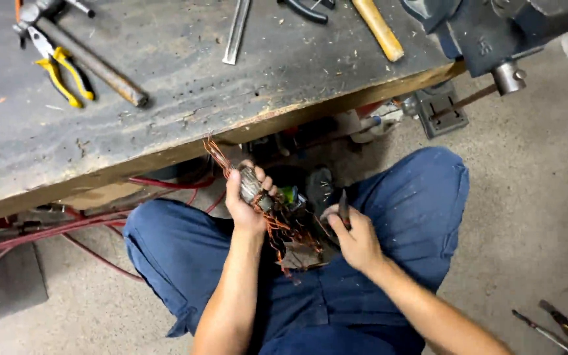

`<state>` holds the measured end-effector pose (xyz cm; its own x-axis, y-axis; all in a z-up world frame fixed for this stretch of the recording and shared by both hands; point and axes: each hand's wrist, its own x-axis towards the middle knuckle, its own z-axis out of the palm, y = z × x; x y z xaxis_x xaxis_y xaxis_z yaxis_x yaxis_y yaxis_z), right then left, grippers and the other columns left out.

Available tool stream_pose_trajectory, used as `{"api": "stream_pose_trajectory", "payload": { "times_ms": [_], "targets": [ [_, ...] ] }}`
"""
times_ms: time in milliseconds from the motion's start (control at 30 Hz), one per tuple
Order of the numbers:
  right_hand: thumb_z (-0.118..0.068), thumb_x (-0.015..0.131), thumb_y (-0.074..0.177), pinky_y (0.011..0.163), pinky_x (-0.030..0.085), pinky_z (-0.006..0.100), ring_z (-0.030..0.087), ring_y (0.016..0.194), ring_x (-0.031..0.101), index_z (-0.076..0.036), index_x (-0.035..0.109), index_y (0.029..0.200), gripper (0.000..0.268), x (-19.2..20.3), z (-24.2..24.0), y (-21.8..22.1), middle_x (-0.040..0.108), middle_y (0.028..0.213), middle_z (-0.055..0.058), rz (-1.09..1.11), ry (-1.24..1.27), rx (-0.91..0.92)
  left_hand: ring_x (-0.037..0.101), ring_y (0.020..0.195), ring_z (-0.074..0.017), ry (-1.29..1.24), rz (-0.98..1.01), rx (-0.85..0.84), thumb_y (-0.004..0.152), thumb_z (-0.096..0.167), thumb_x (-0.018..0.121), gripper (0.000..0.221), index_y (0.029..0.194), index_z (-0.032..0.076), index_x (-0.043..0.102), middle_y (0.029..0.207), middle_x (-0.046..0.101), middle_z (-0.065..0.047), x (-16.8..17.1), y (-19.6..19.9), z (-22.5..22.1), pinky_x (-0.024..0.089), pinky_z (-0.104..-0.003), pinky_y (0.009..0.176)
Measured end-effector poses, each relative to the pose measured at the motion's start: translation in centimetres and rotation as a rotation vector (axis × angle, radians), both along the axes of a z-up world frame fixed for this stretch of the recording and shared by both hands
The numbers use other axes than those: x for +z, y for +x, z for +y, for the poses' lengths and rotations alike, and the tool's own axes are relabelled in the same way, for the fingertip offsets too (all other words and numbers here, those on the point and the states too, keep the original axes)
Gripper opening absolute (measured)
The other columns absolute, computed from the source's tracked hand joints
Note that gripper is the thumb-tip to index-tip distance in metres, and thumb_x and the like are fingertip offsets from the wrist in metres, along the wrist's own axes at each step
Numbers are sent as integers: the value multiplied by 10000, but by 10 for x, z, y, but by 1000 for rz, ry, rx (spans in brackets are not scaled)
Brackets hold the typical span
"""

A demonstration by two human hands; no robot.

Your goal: Stripping copper windings from an electric motor armature using pliers and cutters

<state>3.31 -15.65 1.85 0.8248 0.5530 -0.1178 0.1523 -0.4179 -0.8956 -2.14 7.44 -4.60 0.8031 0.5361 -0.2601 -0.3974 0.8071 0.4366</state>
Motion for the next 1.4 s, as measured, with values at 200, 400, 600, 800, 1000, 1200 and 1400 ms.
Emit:
{"api": "stream_pose_trajectory", "payload": {
  "times_ms": [200,400,600,800,1000,1200,1400],
  "targets": [
    [-193,616,1001,825,589,534,449,1001,721,-16,697,1232,302,33,40,-21,764,1059,236,-31,-3,272,642,620,-300,153,61,133,993,313,613,300,1161,85,512,791,594,-189,13,9,-22,556,-415,525],
    [-327,638,988,671,577,425,306,755,765,-95,747,943,260,23,42,-30,775,689,99,180,-294,176,677,513,-292,391,250,333,965,188,677,216,1066,29,571,691,643,-211,-21,14,-24,582,-394,449],
    [-166,842,808,660,598,378,258,754,752,-84,705,1111,343,0,43,-50,780,826,105,43,-214,140,599,586,-120,495,502,445,909,251,788,229,980,73,662,699,640,-66,16,25,-30,534,-262,537],
    [-156,800,868,808,624,486,430,1003,723,80,647,1257,479,-23,44,-50,727,1078,273,-316,-120,166,667,454,-259,246,484,448,922,204,760,227,932,55,588,622,648,-180,8,30,-25,570,-367,396],
    [-154,826,801,749,608,421,355,893,733,-32,686,1193,434,-64,42,-42,728,944,151,-542,-91,134,588,630,-147,567,817,702,860,301,843,309,953,81,647,718,668,-111,-7,29,-27,510,-304,607],
    [-118,867,731,747,606,430,368,875,732,-38,693,1142,453,-94,45,-47,723,905,161,-560,-75,44,557,691,-126,675,807,757,825,283,879,325,978,88,667,760,636,-73,2,34,-33,505,-272,677],
    [-210,827,857,814,611,427,372,963,751,-30,727,1149,357,-41,35,-37,765,1001,167,-334,-45,92,659,696,-90,430,412,353,937,328,772,273,1039,127,617,798,698,-46,6,27,-29,562,-255,648]
  ]
}}
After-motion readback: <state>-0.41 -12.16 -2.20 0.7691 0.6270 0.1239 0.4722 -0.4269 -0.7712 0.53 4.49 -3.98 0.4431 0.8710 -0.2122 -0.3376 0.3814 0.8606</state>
